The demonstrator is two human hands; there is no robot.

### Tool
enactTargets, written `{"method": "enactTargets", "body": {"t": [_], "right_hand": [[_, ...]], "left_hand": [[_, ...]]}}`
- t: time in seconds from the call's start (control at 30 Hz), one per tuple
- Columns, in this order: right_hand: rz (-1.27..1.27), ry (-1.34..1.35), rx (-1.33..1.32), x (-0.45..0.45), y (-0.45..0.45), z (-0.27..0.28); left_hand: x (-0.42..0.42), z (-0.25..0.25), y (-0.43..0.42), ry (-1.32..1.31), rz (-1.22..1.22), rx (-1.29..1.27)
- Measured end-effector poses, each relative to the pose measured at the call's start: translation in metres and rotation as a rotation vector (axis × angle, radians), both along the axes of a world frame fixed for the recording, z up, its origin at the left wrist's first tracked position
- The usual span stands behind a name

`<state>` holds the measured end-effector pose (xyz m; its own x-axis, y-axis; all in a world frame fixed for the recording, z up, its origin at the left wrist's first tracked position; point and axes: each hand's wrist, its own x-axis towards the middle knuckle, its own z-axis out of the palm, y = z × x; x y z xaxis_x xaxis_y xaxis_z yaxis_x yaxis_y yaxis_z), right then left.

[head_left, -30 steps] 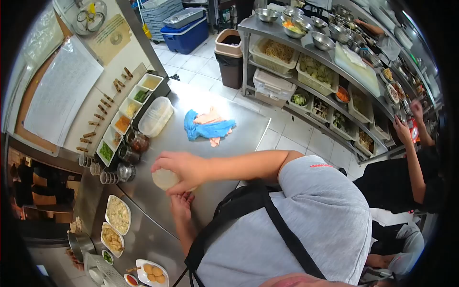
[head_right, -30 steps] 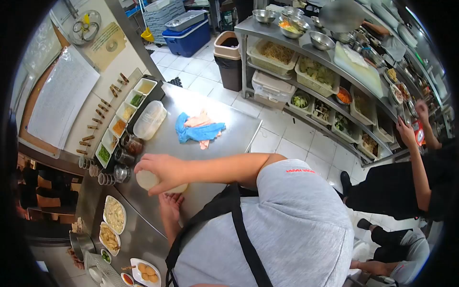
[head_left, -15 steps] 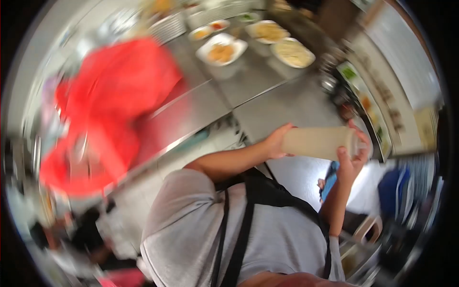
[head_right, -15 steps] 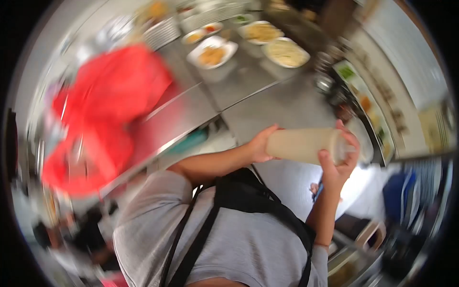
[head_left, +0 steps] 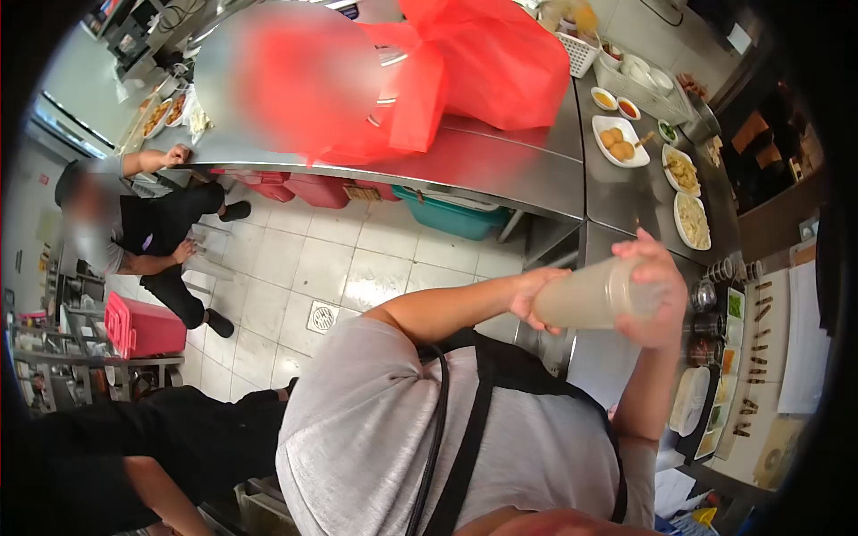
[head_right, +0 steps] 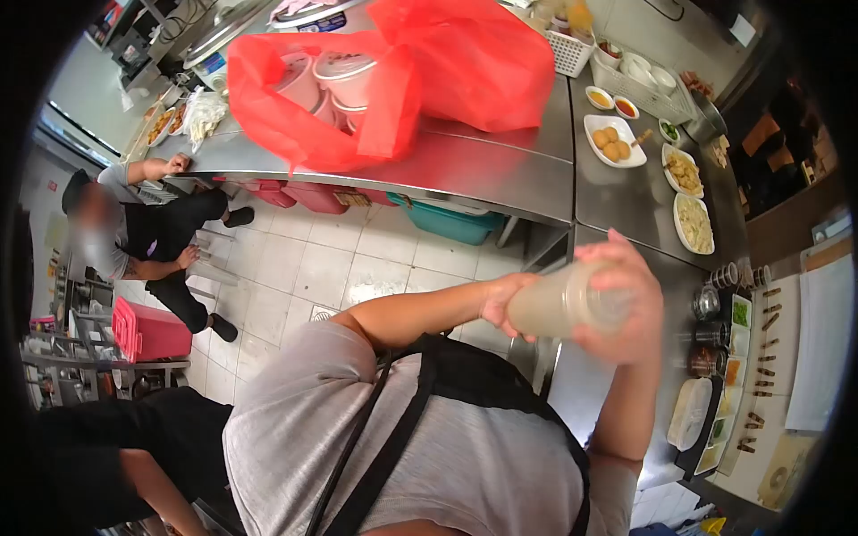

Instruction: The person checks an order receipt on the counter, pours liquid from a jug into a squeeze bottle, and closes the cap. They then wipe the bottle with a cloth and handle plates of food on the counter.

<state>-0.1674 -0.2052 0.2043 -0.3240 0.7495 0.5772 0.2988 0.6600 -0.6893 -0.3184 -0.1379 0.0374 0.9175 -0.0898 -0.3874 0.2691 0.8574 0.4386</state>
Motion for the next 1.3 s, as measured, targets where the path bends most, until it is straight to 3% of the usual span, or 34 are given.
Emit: {"method": "enactTargets", "body": {"t": [0.03,0.1,0.17,0.23,0.33,0.5,0.53,0.6,0.7,0.87,0.93,1.0,1.1,1.2,1.3], "right_hand": [[0.000,0.040,-0.014,-0.010,0.011,-0.002],[-0.022,0.058,0.011,-0.032,0.028,-0.003],[-0.040,0.037,0.060,-0.057,0.048,-0.007],[-0.112,0.054,0.070,-0.088,0.061,-0.010],[-0.133,0.102,0.043,-0.137,0.075,-0.002],[-0.050,0.015,0.102,-0.201,0.105,-0.002],[0.094,0.018,0.038,-0.206,0.110,0.003],[0.401,0.045,-0.214,-0.214,0.122,0.008],[0.692,0.152,-0.393,-0.233,0.143,0.008],[0.990,0.228,-0.422,-0.271,0.163,0.014],[1.035,0.360,-0.438,-0.280,0.173,0.005],[0.892,0.351,-0.334,-0.282,0.183,0.001],[0.389,0.391,-0.358,-0.279,0.185,0.002],[0.180,0.197,-0.325,-0.298,0.179,0.008],[0.050,-0.120,-0.126,-0.334,0.189,0.005]], "left_hand": [[-0.014,0.001,0.009,-0.018,-0.014,0.033],[-0.042,0.003,0.025,0.228,0.233,0.283],[-0.071,-0.024,0.047,0.120,0.600,0.967],[-0.108,0.026,0.045,-0.175,0.821,1.275],[-0.139,0.085,0.030,-0.128,0.901,1.568],[-0.207,0.065,0.053,-0.028,0.861,1.384],[-0.229,0.059,0.060,-0.021,0.768,1.379],[-0.252,0.063,0.066,-0.094,0.688,1.297],[-0.277,0.070,0.073,-0.196,0.624,1.197],[-0.289,0.092,0.090,-0.538,0.395,0.782],[-0.299,0.084,0.101,-0.572,0.358,0.755],[-0.312,0.070,0.109,-0.529,0.414,0.783],[-0.328,0.108,0.104,-0.222,0.790,1.036],[-0.334,0.119,0.093,0.088,1.052,1.303],[-0.346,0.121,0.081,0.295,1.162,1.360]]}}
